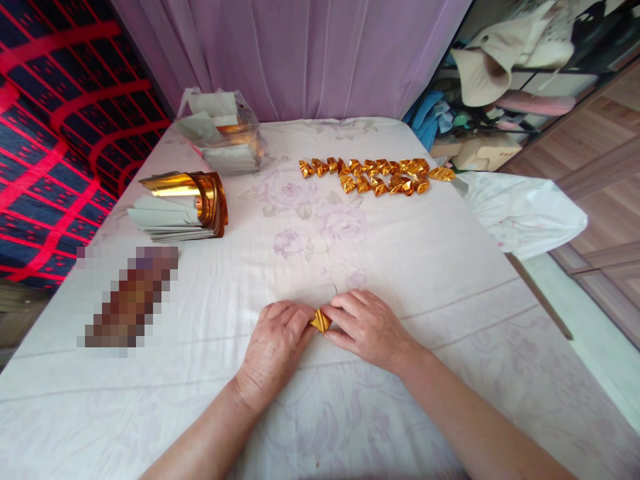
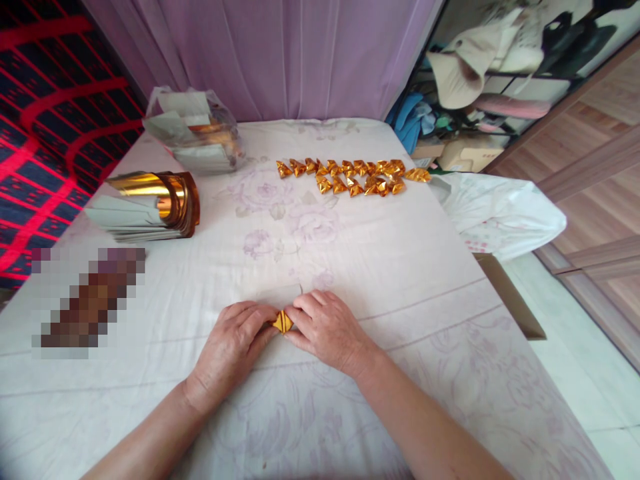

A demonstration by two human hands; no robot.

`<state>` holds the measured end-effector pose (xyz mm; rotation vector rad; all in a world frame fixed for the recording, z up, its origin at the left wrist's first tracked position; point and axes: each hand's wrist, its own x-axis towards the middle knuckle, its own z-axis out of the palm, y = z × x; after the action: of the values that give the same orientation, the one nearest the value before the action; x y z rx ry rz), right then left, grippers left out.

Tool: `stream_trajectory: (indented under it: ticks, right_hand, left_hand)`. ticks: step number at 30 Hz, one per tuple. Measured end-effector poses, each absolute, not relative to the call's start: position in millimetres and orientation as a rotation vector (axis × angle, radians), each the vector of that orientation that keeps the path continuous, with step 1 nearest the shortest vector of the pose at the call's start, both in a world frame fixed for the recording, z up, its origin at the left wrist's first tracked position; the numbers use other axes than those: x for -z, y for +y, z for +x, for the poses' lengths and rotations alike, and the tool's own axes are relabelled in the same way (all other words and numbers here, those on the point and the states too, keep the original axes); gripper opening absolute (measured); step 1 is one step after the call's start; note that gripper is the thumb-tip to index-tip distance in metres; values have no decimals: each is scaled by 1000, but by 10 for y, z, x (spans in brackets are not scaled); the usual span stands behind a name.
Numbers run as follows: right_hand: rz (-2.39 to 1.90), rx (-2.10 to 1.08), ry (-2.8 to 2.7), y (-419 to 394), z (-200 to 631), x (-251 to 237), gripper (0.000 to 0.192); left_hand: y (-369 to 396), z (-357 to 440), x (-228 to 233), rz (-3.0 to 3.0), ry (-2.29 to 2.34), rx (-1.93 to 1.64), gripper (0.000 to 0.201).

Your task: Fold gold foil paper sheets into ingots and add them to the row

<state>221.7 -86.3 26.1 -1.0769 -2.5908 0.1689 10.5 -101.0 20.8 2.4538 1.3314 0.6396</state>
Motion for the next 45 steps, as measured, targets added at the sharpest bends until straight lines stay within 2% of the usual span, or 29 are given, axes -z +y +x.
stream_trajectory:
  ticks: [3,6,12,22,32,45]
  right_hand:
    - [-1067,-177,-2582,-866,2221,-251,27]
    - [-1094,-147,-2522,-858,2215,-217,19]
    - [-1207,-209,-2373,-811,2159,-120,20]
    - [-1338,-240,-2235,-790,2103,-80,21]
    - [-1439,-259,-2173,-748,2037,-91,12]
    - [-1508,-192,-2198,-755,1991,-108,18]
  left_hand:
    - [-1006,105,-214,2428,1325,-657,14]
    - [-997,107,-206,2399,1323,-702,15]
    - [-981,96,-186,2370,1354,-783,12]
    - [-932,81,-226,2254,1561,-682,10]
    - [-938,92,-226,2360,1592,-627,10]
    - [-950,108,-237,2412,1616,-605,12]
